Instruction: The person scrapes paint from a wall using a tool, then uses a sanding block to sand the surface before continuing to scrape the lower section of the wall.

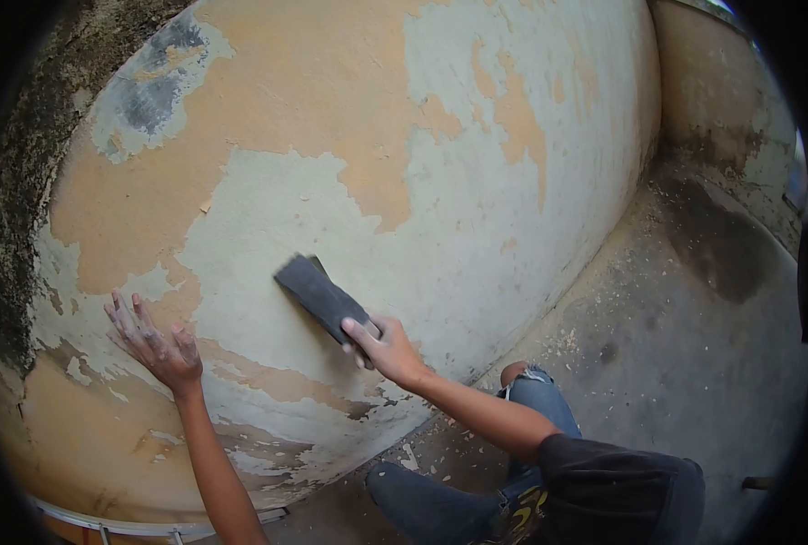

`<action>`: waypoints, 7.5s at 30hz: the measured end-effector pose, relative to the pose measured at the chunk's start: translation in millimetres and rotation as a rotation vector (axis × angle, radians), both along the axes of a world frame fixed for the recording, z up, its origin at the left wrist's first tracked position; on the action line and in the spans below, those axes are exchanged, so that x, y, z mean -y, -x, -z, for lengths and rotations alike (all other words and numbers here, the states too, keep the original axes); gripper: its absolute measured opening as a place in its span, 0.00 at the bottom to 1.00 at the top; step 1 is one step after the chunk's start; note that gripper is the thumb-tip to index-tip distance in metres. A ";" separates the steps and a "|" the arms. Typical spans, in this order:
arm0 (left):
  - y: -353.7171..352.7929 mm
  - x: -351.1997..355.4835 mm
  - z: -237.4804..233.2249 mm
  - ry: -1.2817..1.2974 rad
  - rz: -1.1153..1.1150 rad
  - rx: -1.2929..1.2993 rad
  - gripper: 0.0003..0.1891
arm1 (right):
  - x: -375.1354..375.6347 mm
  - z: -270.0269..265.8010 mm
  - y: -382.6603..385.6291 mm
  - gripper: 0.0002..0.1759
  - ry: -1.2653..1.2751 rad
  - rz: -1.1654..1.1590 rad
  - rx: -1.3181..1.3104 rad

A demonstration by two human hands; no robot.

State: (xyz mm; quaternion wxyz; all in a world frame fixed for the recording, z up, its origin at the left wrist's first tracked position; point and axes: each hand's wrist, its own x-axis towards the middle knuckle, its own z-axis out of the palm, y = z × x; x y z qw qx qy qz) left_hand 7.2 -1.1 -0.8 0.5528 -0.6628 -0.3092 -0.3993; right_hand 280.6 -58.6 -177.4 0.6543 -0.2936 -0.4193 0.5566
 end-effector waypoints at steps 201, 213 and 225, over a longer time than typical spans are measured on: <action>-133.0 -23.4 -21.7 0.051 0.063 -0.131 0.34 | 6.1 78.0 -10.2 0.21 0.109 0.114 -0.032; -133.1 -20.9 -21.8 0.060 0.038 -0.144 0.34 | -3.9 37.1 -1.2 0.20 0.049 0.128 -0.055; -132.2 -18.1 -21.7 0.064 0.015 -0.148 0.34 | -8.9 36.9 9.7 0.20 -0.024 0.119 -0.005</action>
